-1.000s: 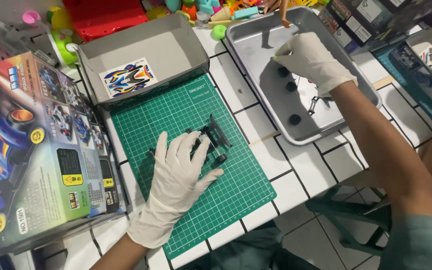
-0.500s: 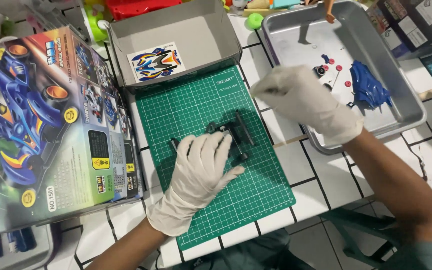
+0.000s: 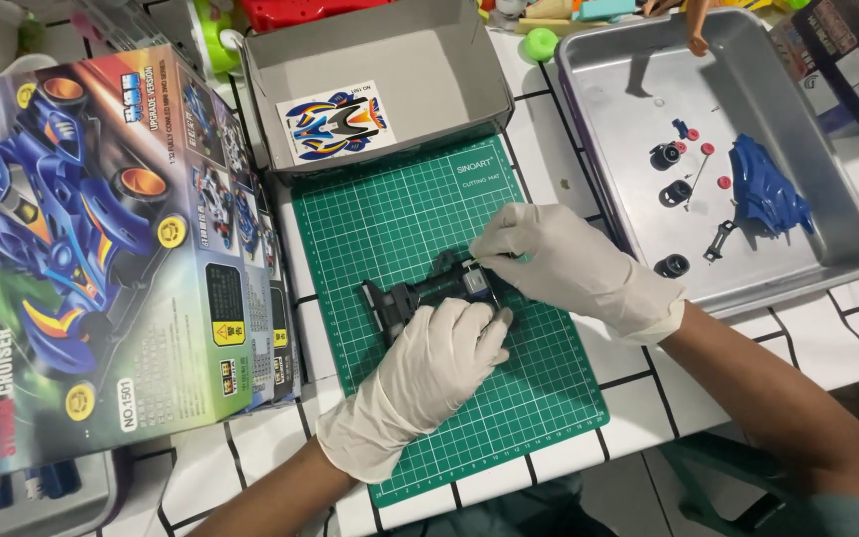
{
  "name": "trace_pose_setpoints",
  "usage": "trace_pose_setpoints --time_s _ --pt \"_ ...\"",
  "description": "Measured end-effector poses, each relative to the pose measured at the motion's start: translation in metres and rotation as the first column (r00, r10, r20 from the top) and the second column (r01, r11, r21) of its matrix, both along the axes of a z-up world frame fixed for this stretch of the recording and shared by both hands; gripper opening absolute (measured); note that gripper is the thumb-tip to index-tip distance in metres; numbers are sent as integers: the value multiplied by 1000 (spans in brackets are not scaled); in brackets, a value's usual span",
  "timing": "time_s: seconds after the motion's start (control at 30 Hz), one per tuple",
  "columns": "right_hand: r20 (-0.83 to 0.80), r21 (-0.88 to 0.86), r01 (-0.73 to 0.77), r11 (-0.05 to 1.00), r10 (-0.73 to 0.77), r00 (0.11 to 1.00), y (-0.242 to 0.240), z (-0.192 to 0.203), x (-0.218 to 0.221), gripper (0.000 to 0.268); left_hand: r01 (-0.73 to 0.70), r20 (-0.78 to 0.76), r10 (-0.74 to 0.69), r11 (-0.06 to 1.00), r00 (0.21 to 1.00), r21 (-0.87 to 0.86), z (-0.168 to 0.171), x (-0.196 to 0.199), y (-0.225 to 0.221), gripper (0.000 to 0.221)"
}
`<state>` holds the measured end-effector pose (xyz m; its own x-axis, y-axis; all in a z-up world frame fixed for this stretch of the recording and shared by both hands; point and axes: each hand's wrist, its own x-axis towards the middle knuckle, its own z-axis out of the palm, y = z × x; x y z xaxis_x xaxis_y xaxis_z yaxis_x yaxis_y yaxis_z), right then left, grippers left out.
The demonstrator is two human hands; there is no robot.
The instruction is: Assembling a mini 4WD toy car by installing gears and other small components into the chassis.
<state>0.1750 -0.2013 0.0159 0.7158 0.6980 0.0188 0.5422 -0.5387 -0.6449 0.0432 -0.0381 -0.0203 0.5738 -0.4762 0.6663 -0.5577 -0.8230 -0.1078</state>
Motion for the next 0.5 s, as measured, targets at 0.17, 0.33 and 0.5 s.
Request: trace_pose_setpoints --time_s 0.17,0.33,0.5 --pt "66 -76 8 997 -3 998 3 -5 -6 11 24 -54 -24 1000 998 -1 -12 1 1 30" --pt "31 -39 53 998 -52 998 6 -4 -5 14 53 -76 -54 998 996 -22 -16 3 2 31" --pt "-37 66 58 996 -55 998 2 -2 2 16 36 -24 -37 999 999 -25 -27 6 1 32"
